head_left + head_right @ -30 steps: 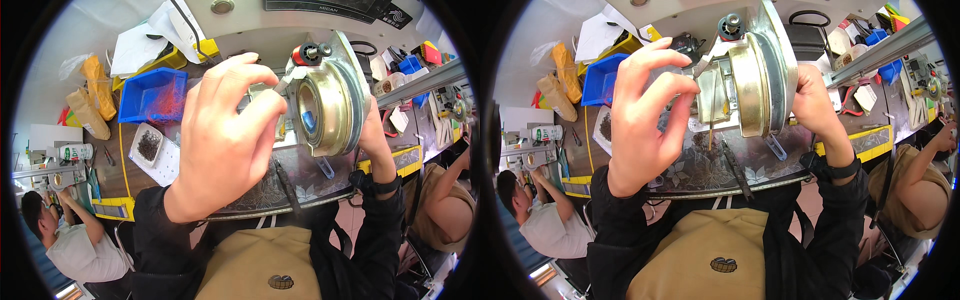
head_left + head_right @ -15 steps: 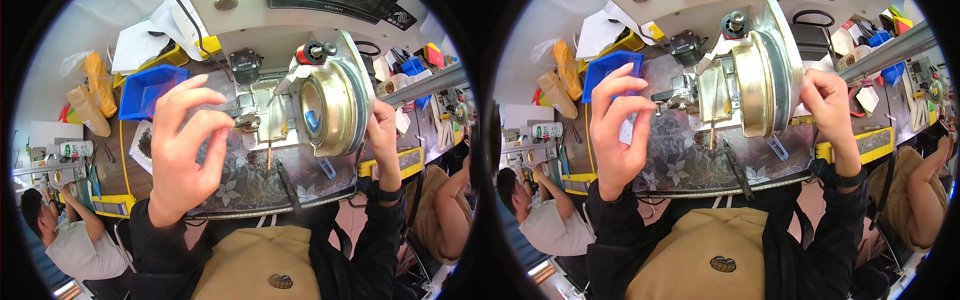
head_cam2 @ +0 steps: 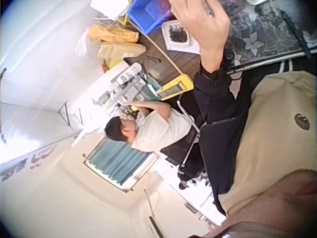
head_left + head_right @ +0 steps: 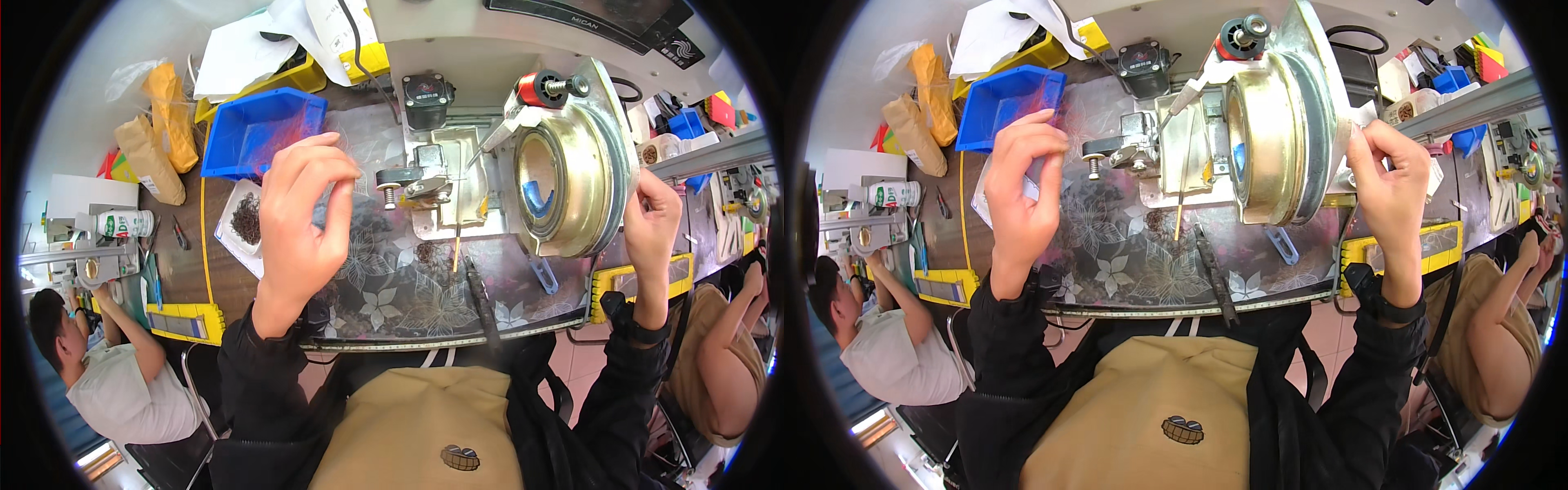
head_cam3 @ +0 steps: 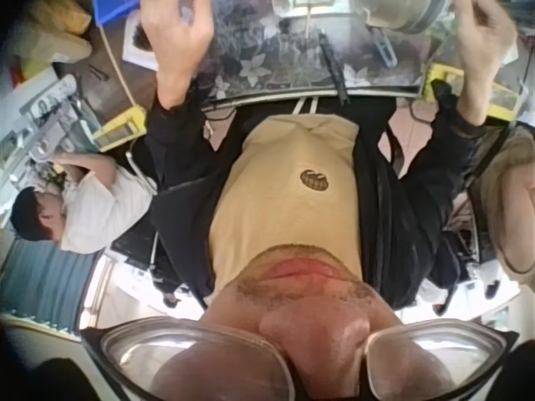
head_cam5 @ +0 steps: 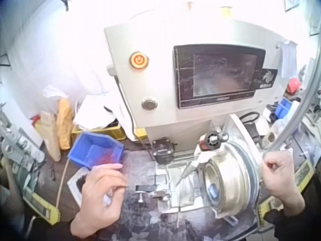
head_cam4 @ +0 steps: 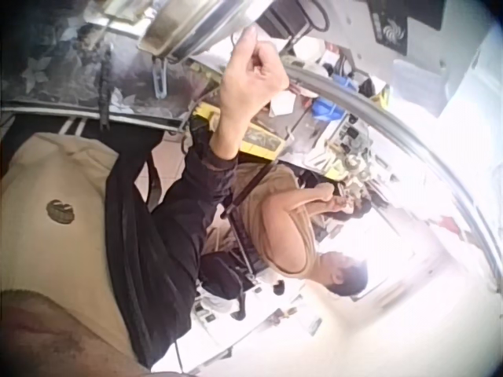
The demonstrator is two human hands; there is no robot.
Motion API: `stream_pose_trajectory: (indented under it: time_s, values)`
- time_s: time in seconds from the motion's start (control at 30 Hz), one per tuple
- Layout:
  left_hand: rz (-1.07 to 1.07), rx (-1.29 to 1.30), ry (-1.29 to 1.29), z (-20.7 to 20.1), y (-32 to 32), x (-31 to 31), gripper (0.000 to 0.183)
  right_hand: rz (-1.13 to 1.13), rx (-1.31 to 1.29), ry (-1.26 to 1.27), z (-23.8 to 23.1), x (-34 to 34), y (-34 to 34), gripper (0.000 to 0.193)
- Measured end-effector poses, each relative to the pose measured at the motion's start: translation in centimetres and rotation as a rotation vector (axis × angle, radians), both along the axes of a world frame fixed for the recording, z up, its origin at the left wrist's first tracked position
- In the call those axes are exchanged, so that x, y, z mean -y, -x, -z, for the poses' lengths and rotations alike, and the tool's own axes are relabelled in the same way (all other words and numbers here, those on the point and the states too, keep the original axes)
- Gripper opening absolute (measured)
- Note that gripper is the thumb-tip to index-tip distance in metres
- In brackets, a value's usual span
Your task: Assemble small mechanical components using a workbench machine and handheld tools.
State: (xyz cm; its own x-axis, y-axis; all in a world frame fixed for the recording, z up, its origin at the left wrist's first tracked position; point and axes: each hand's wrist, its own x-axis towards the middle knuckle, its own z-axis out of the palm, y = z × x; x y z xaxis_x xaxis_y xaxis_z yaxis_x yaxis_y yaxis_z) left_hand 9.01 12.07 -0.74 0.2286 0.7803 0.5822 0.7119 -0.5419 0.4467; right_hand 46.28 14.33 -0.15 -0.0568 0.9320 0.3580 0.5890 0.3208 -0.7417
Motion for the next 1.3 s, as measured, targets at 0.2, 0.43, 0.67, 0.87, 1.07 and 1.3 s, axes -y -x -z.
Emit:
stream_pose_trajectory:
  time_s: [0.2, 0.43, 0.67, 0.87, 1.07, 1.3]
  values:
    - [0.06, -0.044, 0.092, 1.3, -0.3, 0.6, 0.017, -0.02, 0.165, -0.097, -0.1, -0.3, 0.7, 0.016]
    - [0.063, 0.175, 0.24, 2.4, -1.1, 0.5, 0.015, 0.002, 0.045, -0.057, 2.3, -0.3, -0.2, 0.02]
    - [0.124, 0.245, 0.285, 3.4, -0.1, 0.6, 0.011, 0.22, -0.18, 0.064, -0.3, 0.7, -4.8, 0.037]
    - [0.062, 0.136, 0.256, 3.0, -0.2, 0.8, 0.013, 0.35, -0.015, -0.154, -0.7, 0.2, -9.6, 0.035]
    - [0.039, 0.118, 0.279, 3.6, 0.1, 0.8, 0.014, 0.363, 0.066, 0.035, 1.5, 0.8, -10.6, 0.035]
    - [0.034, 0.14, 0.272, 3.5, -0.2, 1.0, 0.013, 0.322, -0.125, 0.105, 3.2, 1.7, -7.5, 0.037]
